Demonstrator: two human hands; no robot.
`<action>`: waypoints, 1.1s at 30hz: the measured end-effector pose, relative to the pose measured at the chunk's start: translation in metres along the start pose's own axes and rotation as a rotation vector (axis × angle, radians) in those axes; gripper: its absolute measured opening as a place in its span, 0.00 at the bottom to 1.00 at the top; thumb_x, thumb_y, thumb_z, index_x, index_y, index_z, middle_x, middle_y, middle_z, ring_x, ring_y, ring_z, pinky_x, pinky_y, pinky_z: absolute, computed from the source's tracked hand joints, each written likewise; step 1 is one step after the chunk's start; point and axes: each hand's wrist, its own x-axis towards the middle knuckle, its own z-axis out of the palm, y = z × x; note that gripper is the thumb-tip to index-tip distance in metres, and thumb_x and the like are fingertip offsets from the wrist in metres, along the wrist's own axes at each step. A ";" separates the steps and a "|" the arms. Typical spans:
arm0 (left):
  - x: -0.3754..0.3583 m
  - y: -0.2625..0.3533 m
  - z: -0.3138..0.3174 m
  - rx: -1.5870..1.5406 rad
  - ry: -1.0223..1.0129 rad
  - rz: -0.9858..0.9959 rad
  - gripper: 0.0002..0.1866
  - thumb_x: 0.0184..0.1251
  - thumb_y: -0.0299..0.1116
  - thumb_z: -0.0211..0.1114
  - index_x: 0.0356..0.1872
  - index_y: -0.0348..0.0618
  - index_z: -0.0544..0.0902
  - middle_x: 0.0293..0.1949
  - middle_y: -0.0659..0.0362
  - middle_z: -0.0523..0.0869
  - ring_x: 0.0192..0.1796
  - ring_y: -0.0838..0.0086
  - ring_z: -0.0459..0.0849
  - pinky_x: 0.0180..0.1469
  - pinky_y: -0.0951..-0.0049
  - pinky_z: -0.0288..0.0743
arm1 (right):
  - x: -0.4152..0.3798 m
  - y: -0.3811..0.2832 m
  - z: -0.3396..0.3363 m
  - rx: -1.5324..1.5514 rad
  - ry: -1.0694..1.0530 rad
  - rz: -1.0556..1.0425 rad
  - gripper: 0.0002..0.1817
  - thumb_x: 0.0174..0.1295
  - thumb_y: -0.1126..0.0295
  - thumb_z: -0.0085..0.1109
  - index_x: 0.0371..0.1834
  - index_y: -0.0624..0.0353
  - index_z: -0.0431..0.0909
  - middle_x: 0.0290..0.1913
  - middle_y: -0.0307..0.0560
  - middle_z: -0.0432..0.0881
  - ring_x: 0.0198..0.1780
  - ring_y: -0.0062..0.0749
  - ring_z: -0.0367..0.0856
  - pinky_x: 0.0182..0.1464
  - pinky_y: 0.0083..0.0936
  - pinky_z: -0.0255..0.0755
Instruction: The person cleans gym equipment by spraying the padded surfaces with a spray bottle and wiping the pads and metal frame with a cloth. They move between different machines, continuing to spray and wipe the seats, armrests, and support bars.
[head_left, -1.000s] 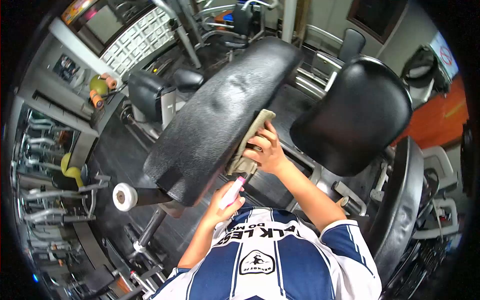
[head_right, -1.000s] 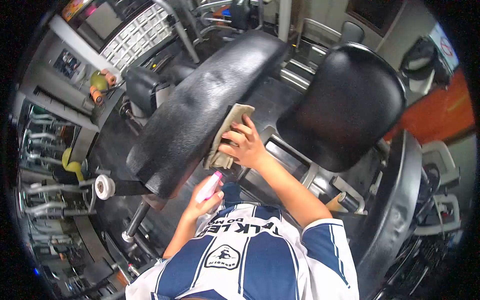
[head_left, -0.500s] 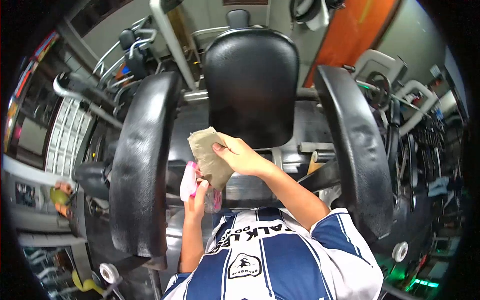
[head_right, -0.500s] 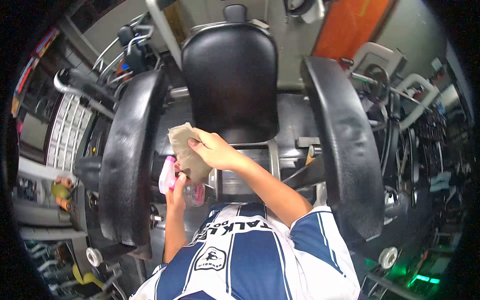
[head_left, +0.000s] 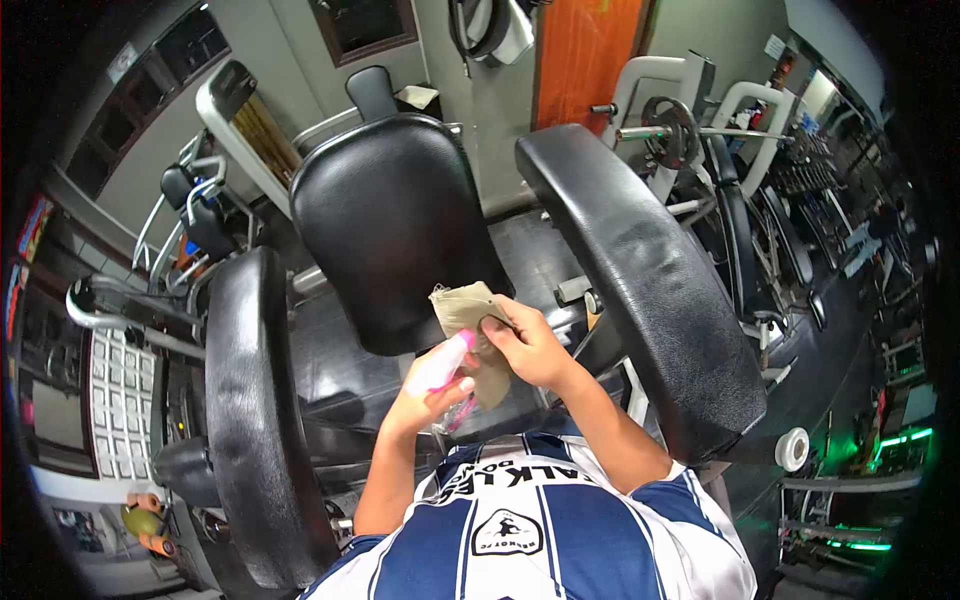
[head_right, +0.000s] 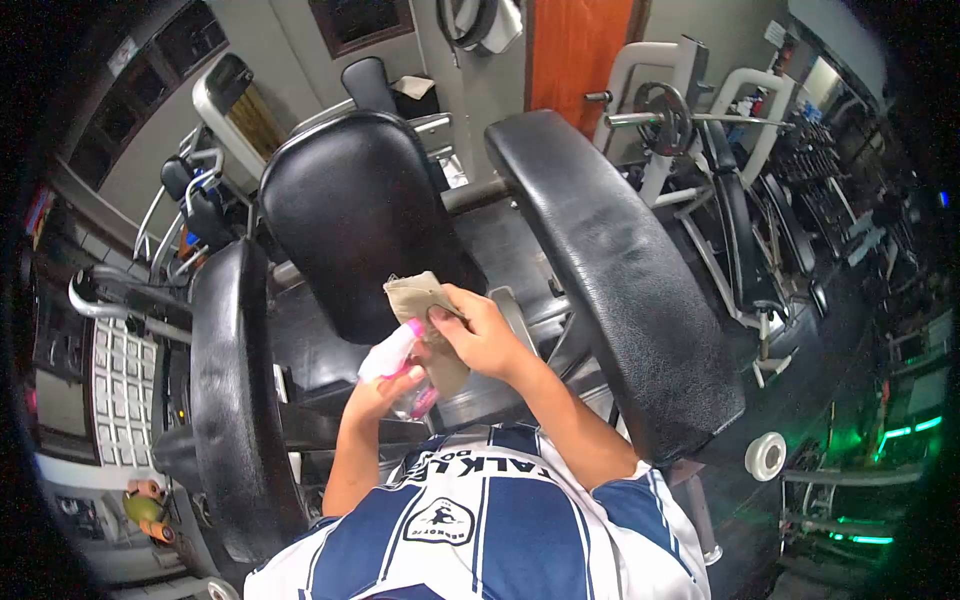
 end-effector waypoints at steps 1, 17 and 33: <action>0.009 0.004 0.005 0.021 -0.018 0.020 0.24 0.63 0.27 0.71 0.60 0.37 0.77 0.44 0.60 0.84 0.43 0.77 0.80 0.47 0.75 0.76 | -0.004 0.004 -0.005 0.000 0.020 -0.001 0.13 0.73 0.70 0.52 0.54 0.65 0.77 0.45 0.46 0.83 0.48 0.23 0.78 0.55 0.27 0.72; 0.055 -0.001 0.077 -0.104 0.121 -0.108 0.30 0.71 0.35 0.66 0.71 0.38 0.69 0.54 0.56 0.81 0.54 0.75 0.78 0.55 0.71 0.75 | -0.060 0.023 -0.026 -0.688 0.144 -0.282 0.44 0.49 0.61 0.76 0.70 0.60 0.65 0.58 0.56 0.75 0.56 0.52 0.73 0.59 0.41 0.67; 0.048 -0.022 0.084 -0.200 -0.119 -0.025 0.49 0.63 0.51 0.67 0.78 0.34 0.56 0.72 0.53 0.65 0.73 0.68 0.66 0.74 0.65 0.59 | -0.090 -0.019 -0.021 -0.204 0.347 -0.066 0.33 0.54 0.76 0.57 0.68 0.64 0.66 0.45 0.46 0.77 0.46 0.29 0.77 0.53 0.27 0.72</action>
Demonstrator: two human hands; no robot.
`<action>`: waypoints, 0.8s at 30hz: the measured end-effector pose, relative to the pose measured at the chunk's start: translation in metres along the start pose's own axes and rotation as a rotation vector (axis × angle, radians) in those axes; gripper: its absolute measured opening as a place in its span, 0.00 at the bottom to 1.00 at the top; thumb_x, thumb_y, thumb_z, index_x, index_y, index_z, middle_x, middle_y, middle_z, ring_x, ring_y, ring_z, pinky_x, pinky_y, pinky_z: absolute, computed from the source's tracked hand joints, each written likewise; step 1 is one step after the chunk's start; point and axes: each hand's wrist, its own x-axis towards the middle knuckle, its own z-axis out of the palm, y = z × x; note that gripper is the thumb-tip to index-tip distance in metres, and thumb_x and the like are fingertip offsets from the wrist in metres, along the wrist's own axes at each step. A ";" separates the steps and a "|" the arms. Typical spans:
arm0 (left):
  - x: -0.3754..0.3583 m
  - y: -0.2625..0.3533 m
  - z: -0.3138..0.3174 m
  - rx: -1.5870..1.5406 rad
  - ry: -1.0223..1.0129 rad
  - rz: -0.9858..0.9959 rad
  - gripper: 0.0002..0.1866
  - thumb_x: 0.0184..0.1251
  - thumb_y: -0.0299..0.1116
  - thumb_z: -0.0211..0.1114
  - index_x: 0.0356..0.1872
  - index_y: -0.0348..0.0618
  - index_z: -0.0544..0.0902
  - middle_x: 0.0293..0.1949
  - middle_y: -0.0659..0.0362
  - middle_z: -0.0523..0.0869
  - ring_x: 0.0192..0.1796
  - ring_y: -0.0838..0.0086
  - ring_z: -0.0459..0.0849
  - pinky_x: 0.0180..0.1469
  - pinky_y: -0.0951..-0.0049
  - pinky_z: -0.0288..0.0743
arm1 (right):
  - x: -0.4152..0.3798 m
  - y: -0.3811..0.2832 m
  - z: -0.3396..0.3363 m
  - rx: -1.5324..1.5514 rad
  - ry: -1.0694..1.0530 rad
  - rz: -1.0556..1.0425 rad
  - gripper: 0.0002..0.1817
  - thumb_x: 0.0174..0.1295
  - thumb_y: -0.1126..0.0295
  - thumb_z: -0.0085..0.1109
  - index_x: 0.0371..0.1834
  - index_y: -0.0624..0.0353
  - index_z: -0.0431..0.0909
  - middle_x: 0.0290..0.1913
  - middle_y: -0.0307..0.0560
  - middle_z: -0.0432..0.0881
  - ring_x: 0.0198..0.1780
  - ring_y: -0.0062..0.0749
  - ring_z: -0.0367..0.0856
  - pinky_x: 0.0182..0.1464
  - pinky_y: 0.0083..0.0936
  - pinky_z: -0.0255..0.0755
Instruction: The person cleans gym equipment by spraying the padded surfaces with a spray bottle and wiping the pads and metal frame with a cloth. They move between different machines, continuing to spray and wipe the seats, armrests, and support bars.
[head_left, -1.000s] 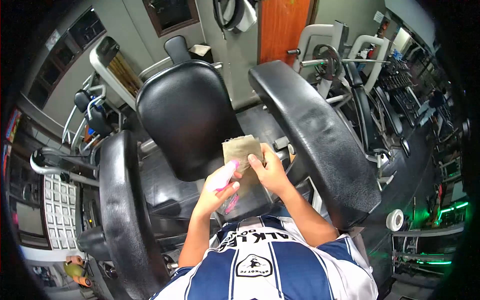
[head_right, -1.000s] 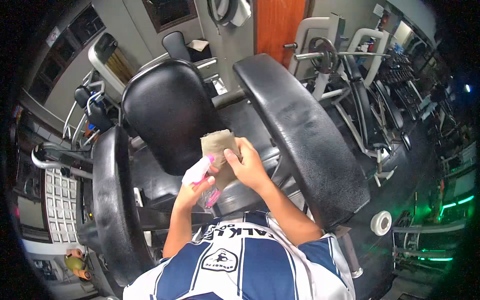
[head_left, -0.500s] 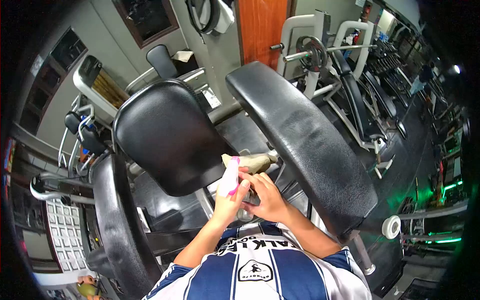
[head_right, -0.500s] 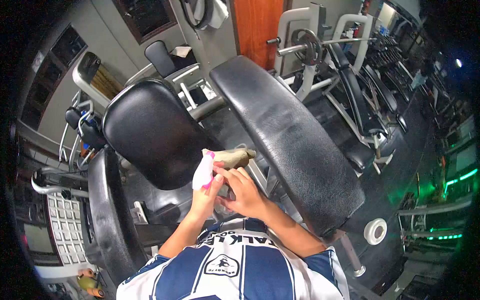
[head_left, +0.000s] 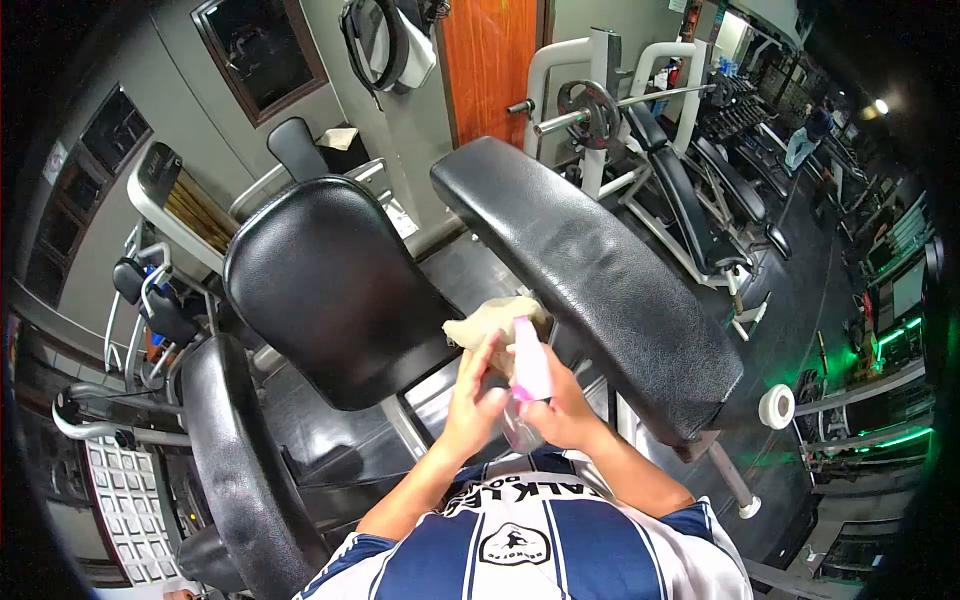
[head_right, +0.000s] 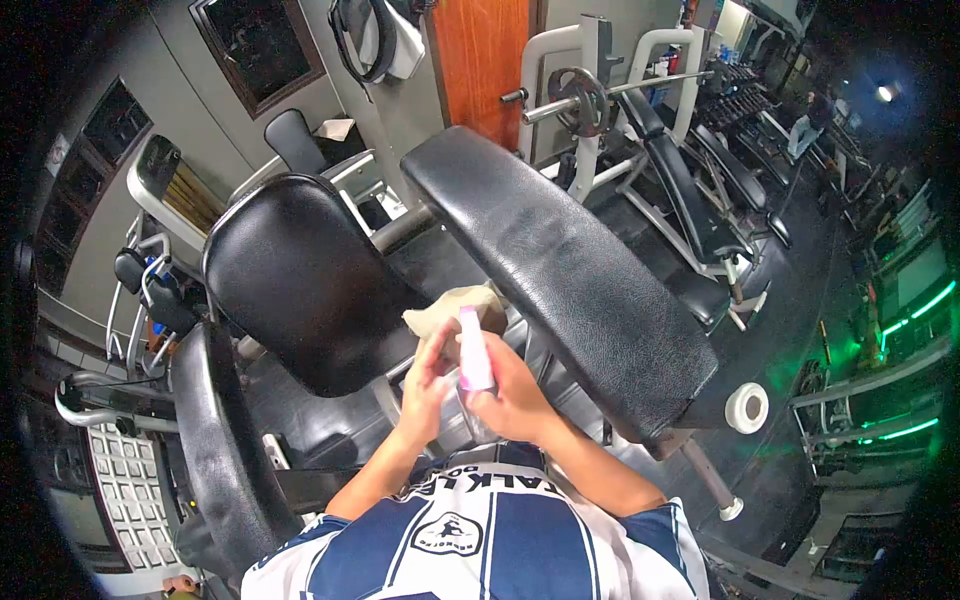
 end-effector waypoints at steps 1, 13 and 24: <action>-0.001 0.004 -0.002 -0.068 -0.003 0.026 0.50 0.63 0.61 0.61 0.77 0.33 0.58 0.75 0.52 0.62 0.75 0.68 0.62 0.75 0.64 0.55 | -0.003 -0.003 0.000 0.086 0.018 0.165 0.31 0.54 0.75 0.56 0.66 0.64 0.69 0.40 0.43 0.76 0.42 0.26 0.76 0.49 0.24 0.72; 0.020 0.036 -0.055 0.145 0.243 0.183 0.30 0.58 0.11 0.47 0.63 0.37 0.79 0.56 0.60 0.80 0.50 0.80 0.78 0.50 0.81 0.73 | -0.013 -0.055 -0.032 -0.222 0.149 -0.067 0.22 0.52 0.66 0.67 0.48 0.67 0.77 0.41 0.48 0.75 0.34 0.29 0.78 0.39 0.25 0.74; 0.021 0.050 -0.068 0.018 0.049 0.306 0.14 0.65 0.33 0.63 0.47 0.35 0.85 0.47 0.57 0.82 0.48 0.74 0.79 0.55 0.73 0.69 | 0.002 -0.105 -0.056 -0.416 0.271 -0.056 0.17 0.65 0.59 0.62 0.32 0.64 0.78 0.27 0.48 0.77 0.26 0.38 0.78 0.31 0.30 0.70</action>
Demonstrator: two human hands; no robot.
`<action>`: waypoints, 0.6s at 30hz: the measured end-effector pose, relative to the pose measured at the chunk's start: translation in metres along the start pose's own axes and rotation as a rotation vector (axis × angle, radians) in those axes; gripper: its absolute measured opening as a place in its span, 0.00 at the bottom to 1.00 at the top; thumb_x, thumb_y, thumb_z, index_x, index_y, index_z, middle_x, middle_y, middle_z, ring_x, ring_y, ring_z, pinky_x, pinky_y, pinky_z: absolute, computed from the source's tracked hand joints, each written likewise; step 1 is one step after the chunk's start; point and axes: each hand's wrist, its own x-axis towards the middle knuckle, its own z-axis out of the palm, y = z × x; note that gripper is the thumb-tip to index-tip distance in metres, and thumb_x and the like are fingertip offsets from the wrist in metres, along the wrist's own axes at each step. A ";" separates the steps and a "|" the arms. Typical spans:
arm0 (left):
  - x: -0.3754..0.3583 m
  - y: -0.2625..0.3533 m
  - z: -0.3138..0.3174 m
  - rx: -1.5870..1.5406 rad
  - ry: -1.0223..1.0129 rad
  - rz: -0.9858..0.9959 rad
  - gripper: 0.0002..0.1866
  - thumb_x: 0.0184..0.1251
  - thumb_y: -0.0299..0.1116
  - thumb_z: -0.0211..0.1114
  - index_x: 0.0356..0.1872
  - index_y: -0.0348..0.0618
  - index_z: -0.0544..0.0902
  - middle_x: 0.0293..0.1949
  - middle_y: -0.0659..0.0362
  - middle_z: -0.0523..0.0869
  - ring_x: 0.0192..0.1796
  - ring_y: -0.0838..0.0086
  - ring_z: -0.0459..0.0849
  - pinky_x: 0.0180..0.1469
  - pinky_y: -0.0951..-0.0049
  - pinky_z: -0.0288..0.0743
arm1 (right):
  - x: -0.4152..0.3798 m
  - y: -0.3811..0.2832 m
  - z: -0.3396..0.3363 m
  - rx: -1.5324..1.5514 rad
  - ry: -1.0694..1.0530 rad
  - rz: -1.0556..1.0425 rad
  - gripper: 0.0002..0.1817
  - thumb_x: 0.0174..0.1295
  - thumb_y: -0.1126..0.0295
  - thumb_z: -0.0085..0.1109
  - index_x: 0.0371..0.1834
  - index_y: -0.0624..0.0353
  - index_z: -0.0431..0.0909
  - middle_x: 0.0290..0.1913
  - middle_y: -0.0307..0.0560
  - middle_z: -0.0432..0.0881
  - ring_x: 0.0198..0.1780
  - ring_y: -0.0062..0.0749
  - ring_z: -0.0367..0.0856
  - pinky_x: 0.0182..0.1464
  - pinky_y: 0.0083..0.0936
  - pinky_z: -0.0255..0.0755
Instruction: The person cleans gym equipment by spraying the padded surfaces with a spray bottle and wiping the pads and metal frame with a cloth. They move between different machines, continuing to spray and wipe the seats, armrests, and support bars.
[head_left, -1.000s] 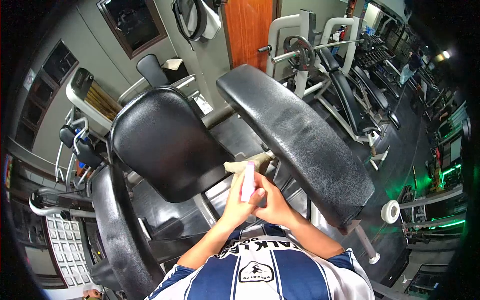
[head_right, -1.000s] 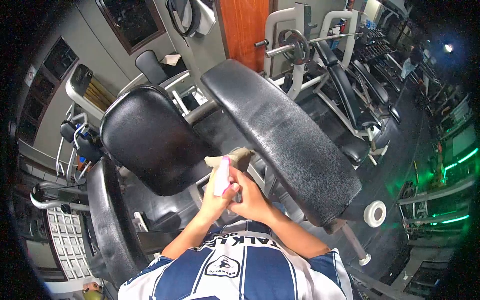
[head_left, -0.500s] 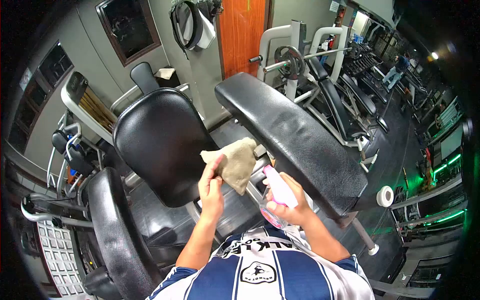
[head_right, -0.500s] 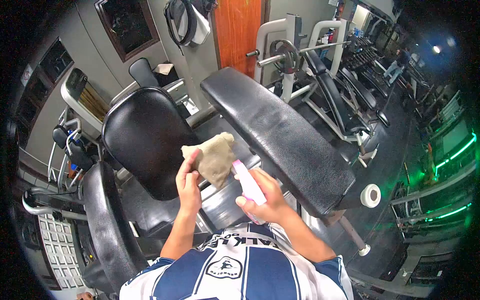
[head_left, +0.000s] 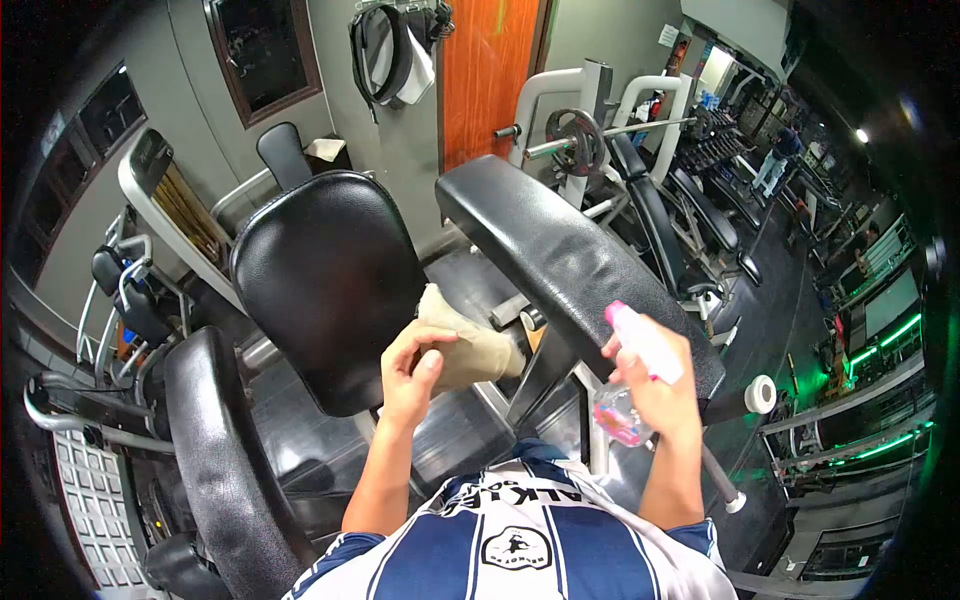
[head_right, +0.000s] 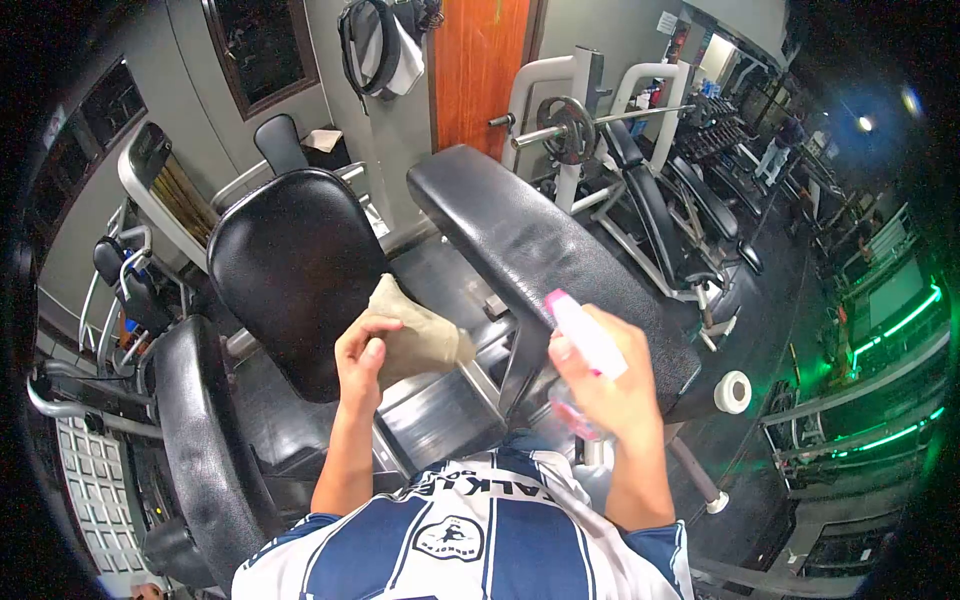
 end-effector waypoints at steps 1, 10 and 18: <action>0.000 0.000 0.004 -0.012 0.035 0.010 0.13 0.66 0.34 0.67 0.46 0.37 0.82 0.46 0.60 0.81 0.49 0.75 0.78 0.56 0.73 0.69 | 0.005 0.000 -0.005 -0.085 0.007 0.007 0.16 0.65 0.59 0.62 0.32 0.65 0.78 0.26 0.48 0.76 0.26 0.39 0.77 0.31 0.32 0.69; 0.008 -0.012 0.020 -0.010 0.269 -0.079 0.30 0.66 0.24 0.62 0.70 0.44 0.67 0.57 0.58 0.75 0.58 0.75 0.75 0.66 0.71 0.65 | 0.013 -0.008 -0.004 -0.249 0.061 0.061 0.14 0.65 0.62 0.61 0.36 0.66 0.79 0.22 0.49 0.73 0.22 0.40 0.71 0.28 0.33 0.66; 0.004 -0.018 0.029 -0.264 0.319 -0.209 0.41 0.66 0.20 0.59 0.79 0.50 0.54 0.58 0.54 0.78 0.56 0.74 0.79 0.63 0.70 0.71 | -0.006 -0.010 -0.014 -0.210 0.156 0.121 0.16 0.65 0.61 0.61 0.30 0.65 0.76 0.21 0.44 0.74 0.22 0.28 0.73 0.28 0.29 0.66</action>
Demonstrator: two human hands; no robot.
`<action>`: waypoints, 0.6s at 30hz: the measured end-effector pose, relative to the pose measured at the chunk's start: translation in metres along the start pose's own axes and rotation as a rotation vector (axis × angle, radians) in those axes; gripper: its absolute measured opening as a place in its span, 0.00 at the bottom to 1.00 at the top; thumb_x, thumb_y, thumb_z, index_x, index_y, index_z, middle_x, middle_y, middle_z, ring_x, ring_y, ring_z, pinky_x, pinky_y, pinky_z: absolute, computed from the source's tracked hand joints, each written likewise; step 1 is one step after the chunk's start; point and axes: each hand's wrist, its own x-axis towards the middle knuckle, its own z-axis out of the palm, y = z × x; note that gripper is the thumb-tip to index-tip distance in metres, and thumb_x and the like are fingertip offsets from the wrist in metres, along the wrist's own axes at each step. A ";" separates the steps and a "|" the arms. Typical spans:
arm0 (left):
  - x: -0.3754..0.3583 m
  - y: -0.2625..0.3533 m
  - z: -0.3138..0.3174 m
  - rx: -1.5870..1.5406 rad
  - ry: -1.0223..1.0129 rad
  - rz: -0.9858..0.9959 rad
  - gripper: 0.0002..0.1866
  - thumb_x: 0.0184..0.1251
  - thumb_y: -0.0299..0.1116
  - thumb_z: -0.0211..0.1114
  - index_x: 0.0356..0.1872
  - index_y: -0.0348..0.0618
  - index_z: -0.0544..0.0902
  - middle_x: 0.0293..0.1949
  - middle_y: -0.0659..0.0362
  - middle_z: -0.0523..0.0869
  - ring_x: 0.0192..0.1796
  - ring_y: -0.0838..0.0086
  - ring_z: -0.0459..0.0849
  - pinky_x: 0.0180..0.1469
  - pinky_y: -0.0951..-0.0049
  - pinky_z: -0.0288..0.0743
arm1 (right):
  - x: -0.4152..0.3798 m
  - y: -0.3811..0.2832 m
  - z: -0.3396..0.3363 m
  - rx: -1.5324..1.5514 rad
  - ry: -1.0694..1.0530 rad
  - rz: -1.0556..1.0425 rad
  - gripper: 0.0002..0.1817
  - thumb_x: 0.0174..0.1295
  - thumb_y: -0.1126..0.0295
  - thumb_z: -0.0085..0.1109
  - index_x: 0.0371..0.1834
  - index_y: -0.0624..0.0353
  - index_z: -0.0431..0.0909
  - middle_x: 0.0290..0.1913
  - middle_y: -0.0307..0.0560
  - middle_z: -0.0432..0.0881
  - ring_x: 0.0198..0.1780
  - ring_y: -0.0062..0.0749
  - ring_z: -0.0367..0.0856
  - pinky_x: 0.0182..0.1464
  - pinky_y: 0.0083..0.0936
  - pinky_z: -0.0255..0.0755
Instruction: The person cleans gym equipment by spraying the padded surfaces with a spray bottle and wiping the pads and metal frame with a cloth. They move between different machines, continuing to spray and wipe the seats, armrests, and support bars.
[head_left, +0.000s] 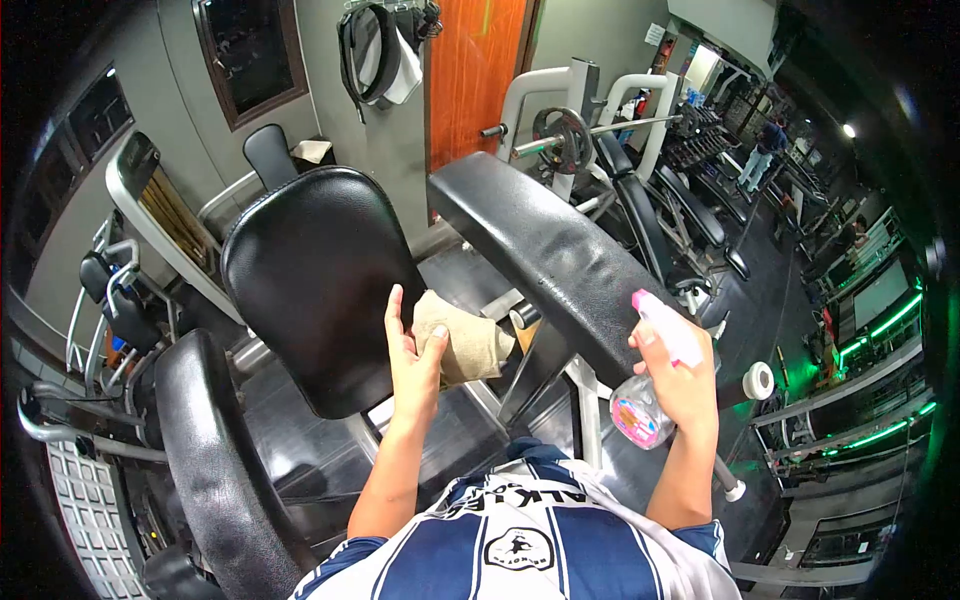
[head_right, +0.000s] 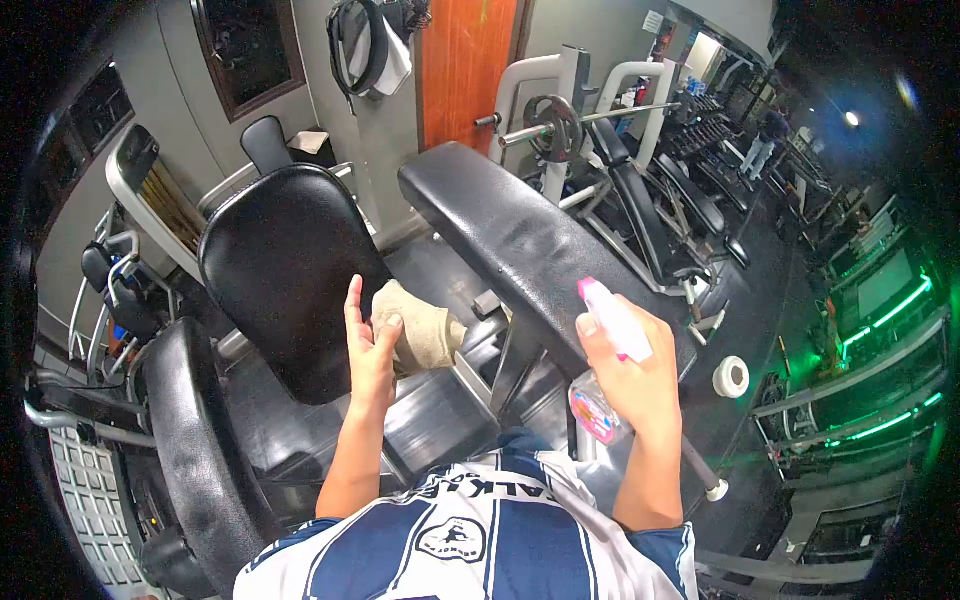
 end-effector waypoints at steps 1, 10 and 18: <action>0.000 -0.004 -0.002 0.000 -0.003 -0.030 0.42 0.66 0.19 0.57 0.80 0.51 0.52 0.58 0.53 0.79 0.56 0.73 0.80 0.63 0.69 0.72 | -0.006 -0.004 -0.006 0.015 -0.010 0.044 0.15 0.65 0.61 0.61 0.29 0.64 0.76 0.21 0.42 0.74 0.23 0.25 0.73 0.28 0.27 0.66; 0.007 -0.019 0.016 0.181 -0.409 -0.359 0.43 0.66 0.20 0.52 0.82 0.47 0.45 0.60 0.49 0.80 0.56 0.72 0.82 0.62 0.70 0.73 | -0.067 0.013 -0.059 0.030 -0.030 0.136 0.09 0.57 0.69 0.63 0.28 0.65 0.77 0.22 0.47 0.74 0.23 0.35 0.73 0.28 0.28 0.65; 0.001 -0.054 0.013 -0.900 -0.290 -0.797 0.35 0.62 0.42 0.61 0.68 0.33 0.69 0.63 0.42 0.79 0.64 0.46 0.79 0.69 0.41 0.70 | -0.089 0.021 -0.073 -0.220 0.030 0.139 0.10 0.53 0.70 0.67 0.30 0.66 0.77 0.24 0.51 0.77 0.23 0.43 0.74 0.27 0.32 0.67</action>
